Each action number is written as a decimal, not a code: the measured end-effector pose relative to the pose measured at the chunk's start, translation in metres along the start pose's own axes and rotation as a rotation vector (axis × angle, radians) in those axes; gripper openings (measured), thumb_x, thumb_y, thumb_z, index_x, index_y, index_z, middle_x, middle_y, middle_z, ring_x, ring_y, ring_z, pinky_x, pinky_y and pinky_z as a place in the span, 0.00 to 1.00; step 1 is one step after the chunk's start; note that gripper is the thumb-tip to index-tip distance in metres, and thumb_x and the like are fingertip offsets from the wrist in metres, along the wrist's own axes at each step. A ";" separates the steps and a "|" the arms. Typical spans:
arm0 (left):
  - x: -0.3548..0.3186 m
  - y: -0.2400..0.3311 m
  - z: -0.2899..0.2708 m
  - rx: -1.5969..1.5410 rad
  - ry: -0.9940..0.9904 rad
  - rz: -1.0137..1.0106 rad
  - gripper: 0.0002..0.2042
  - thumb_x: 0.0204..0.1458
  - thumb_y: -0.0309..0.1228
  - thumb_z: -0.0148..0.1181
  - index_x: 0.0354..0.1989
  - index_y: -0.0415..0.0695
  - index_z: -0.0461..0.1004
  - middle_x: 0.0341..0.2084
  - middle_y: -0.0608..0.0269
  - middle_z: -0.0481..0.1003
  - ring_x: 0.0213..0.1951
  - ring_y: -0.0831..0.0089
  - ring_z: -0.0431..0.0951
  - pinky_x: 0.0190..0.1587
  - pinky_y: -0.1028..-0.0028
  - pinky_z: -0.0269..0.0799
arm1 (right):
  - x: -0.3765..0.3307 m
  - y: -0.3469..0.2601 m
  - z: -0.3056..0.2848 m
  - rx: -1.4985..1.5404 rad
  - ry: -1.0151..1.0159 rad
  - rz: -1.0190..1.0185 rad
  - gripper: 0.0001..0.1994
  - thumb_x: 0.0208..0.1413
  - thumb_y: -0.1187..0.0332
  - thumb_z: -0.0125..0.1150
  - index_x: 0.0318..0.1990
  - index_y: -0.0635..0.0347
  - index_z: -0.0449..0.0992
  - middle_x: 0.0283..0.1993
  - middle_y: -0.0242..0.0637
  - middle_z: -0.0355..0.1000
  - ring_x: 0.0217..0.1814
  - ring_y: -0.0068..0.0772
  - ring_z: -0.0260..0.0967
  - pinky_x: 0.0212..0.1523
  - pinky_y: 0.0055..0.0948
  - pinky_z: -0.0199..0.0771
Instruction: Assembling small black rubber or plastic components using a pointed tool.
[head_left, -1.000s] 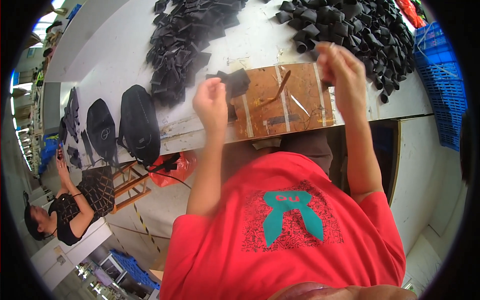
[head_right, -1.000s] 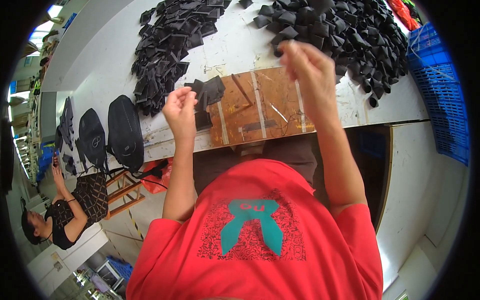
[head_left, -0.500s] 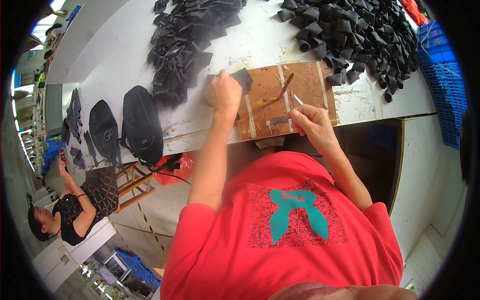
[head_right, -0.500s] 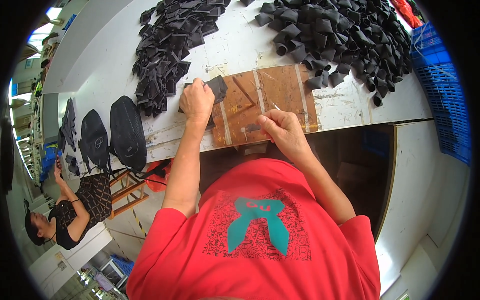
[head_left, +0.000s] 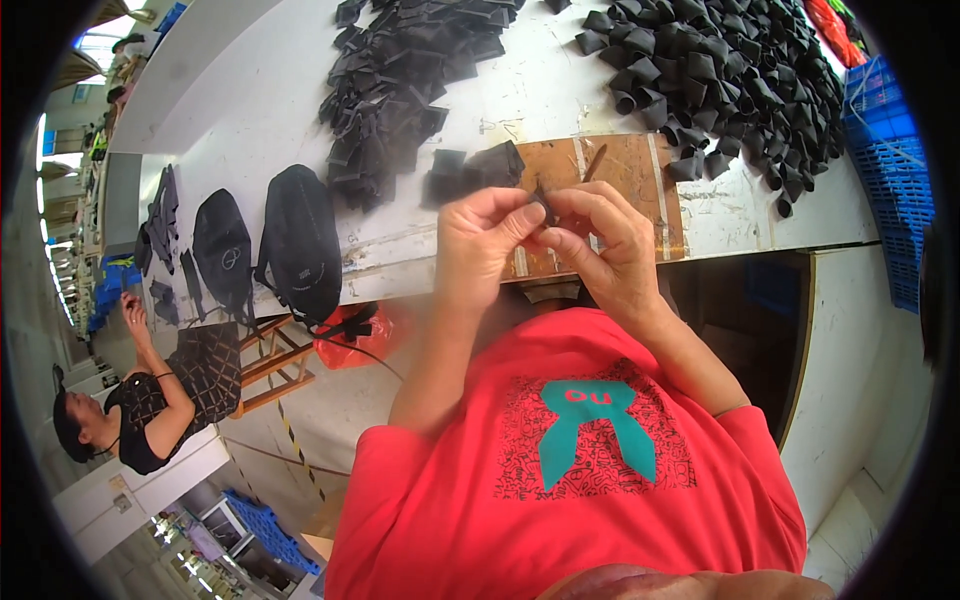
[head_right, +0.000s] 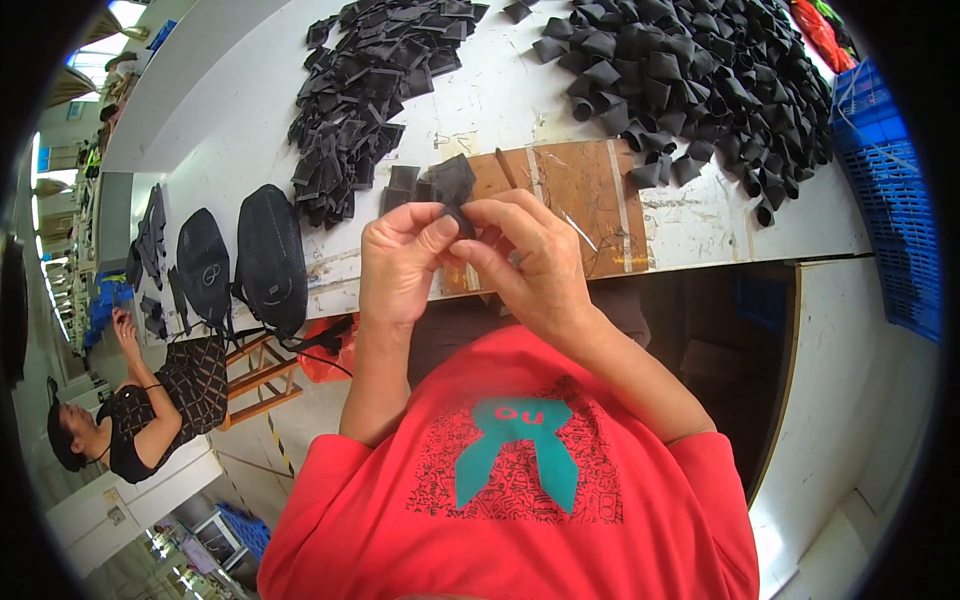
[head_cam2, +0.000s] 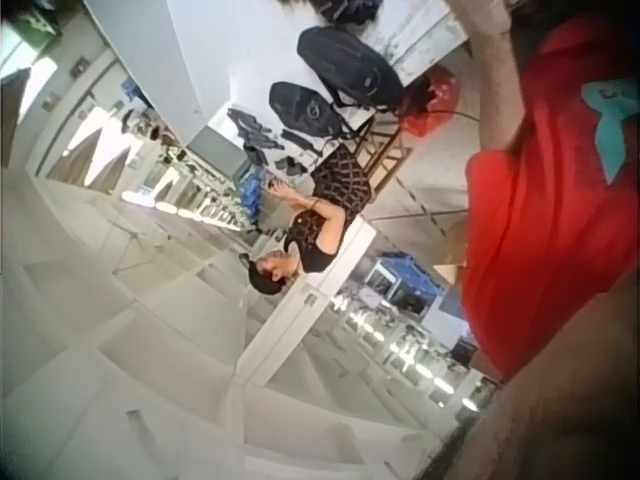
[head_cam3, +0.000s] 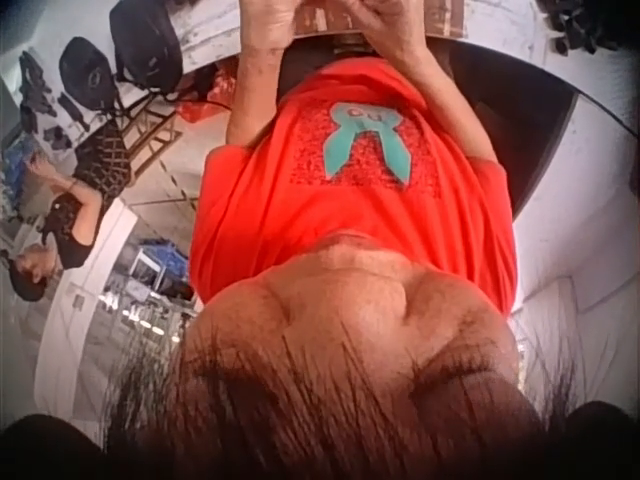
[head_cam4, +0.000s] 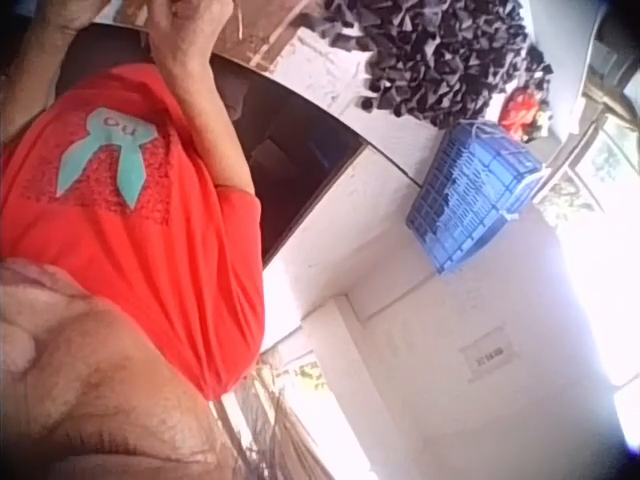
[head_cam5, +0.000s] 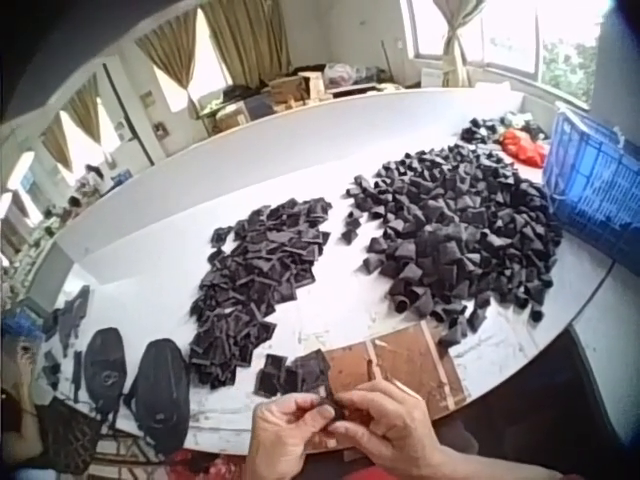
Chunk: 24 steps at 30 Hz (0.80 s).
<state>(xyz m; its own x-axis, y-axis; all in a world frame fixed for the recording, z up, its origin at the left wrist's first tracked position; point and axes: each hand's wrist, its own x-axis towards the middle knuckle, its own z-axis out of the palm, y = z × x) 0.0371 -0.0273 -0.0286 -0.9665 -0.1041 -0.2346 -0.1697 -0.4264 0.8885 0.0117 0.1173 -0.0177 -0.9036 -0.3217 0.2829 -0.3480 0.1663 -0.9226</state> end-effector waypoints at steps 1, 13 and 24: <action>-0.006 0.002 0.005 -0.013 0.004 0.007 0.07 0.45 0.24 0.59 0.31 0.34 0.72 0.22 0.62 0.74 0.22 0.79 0.73 0.25 0.82 0.70 | 0.000 -0.001 -0.001 -0.036 0.012 -0.039 0.11 0.40 0.74 0.63 0.34 0.64 0.72 0.30 0.36 0.69 0.26 0.28 0.68 0.23 0.21 0.66; -0.017 0.003 0.017 0.135 -0.101 0.179 0.04 0.47 0.23 0.57 0.27 0.34 0.73 0.21 0.64 0.73 0.23 0.81 0.72 0.26 0.83 0.69 | -0.011 -0.015 -0.012 -0.197 0.121 -0.204 0.09 0.38 0.75 0.63 0.30 0.62 0.72 0.25 0.35 0.70 0.23 0.31 0.70 0.21 0.23 0.68; -0.025 0.005 0.025 0.255 -0.045 0.183 0.05 0.49 0.26 0.55 0.27 0.37 0.69 0.21 0.67 0.71 0.21 0.83 0.71 0.25 0.84 0.68 | -0.010 -0.020 -0.017 -0.174 0.078 -0.205 0.05 0.42 0.79 0.57 0.29 0.63 0.72 0.24 0.37 0.69 0.22 0.33 0.69 0.21 0.25 0.68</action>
<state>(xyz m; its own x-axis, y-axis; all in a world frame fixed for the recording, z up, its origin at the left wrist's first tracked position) 0.0555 -0.0042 -0.0081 -0.9920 -0.1161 -0.0488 -0.0292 -0.1647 0.9859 0.0234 0.1326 0.0021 -0.8242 -0.2934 0.4844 -0.5569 0.2649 -0.7872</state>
